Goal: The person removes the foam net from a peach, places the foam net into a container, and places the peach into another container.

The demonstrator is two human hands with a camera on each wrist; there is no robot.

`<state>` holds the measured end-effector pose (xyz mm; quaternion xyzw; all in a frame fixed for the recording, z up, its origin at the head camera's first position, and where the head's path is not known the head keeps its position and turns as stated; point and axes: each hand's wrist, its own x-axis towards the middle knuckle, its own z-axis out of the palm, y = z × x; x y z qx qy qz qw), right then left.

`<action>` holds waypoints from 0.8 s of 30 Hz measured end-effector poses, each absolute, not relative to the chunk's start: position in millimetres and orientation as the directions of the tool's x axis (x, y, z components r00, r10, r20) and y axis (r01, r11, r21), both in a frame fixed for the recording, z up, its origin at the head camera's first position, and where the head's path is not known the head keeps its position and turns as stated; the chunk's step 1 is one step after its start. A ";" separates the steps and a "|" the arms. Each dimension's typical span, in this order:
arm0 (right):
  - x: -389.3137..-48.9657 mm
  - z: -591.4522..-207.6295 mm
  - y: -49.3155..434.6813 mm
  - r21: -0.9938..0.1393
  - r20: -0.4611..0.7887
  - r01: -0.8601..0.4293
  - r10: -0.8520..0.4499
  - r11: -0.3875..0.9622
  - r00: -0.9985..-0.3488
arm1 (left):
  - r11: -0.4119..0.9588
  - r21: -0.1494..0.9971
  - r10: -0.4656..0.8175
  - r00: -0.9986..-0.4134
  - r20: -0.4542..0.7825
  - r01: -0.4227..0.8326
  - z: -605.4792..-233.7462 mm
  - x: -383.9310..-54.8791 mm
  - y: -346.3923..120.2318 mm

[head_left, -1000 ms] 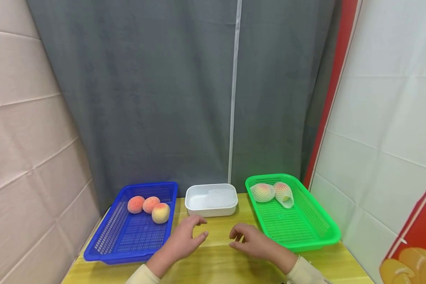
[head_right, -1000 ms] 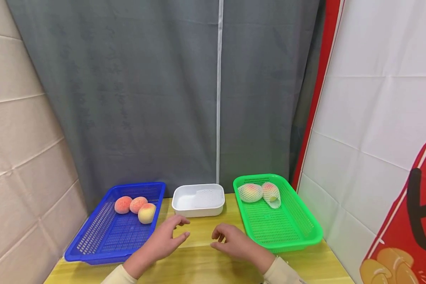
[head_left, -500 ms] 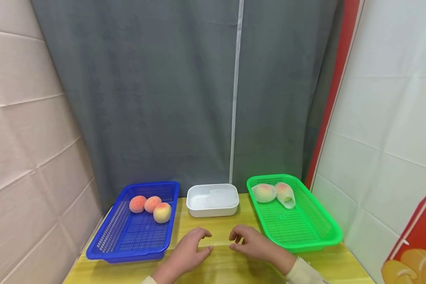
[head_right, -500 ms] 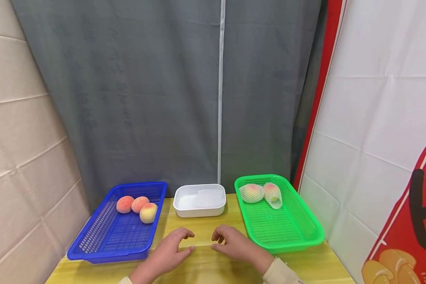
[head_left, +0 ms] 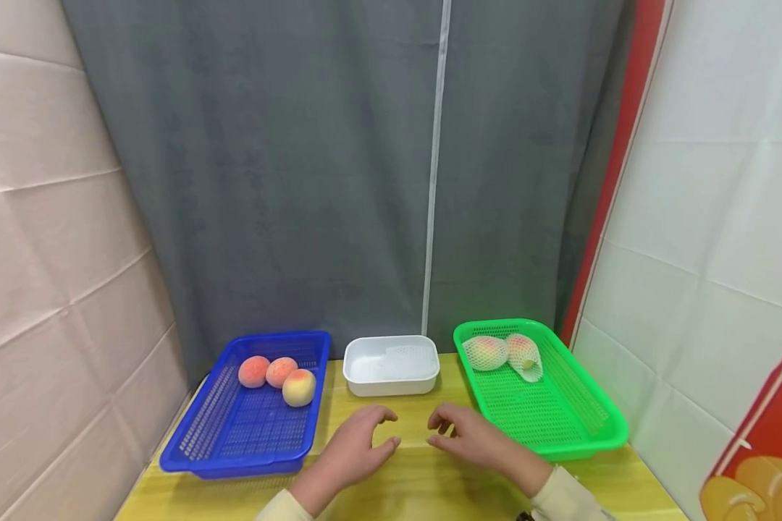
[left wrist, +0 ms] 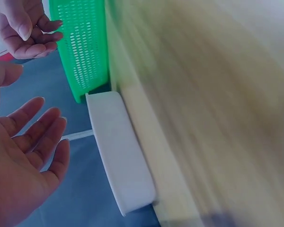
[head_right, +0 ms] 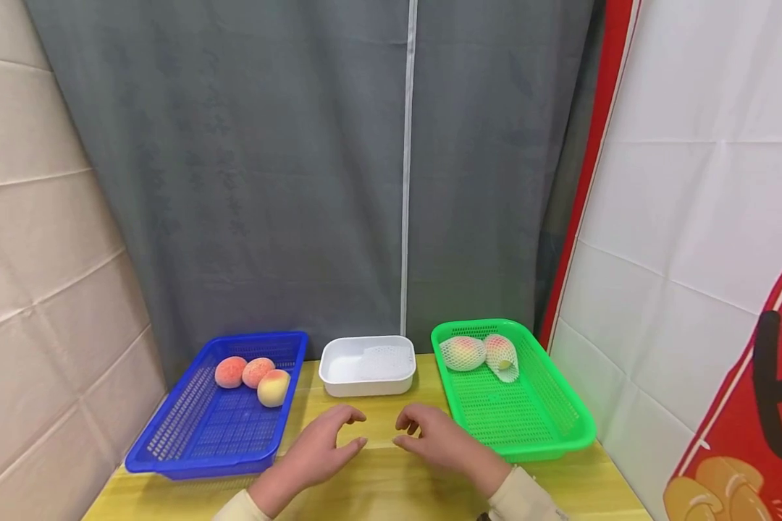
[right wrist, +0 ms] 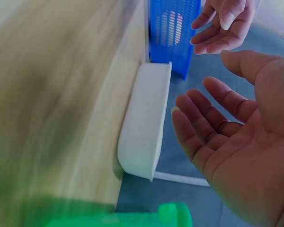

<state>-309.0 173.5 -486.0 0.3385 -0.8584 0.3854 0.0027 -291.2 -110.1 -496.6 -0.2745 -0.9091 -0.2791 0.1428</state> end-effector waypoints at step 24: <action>-320.0 -455.7 259.6 -0.659 0.320 -0.442 -0.304 0.608 -0.897 | 0.550 0.454 0.505 -0.713 0.487 0.701 -485.9 -332.1 -8.8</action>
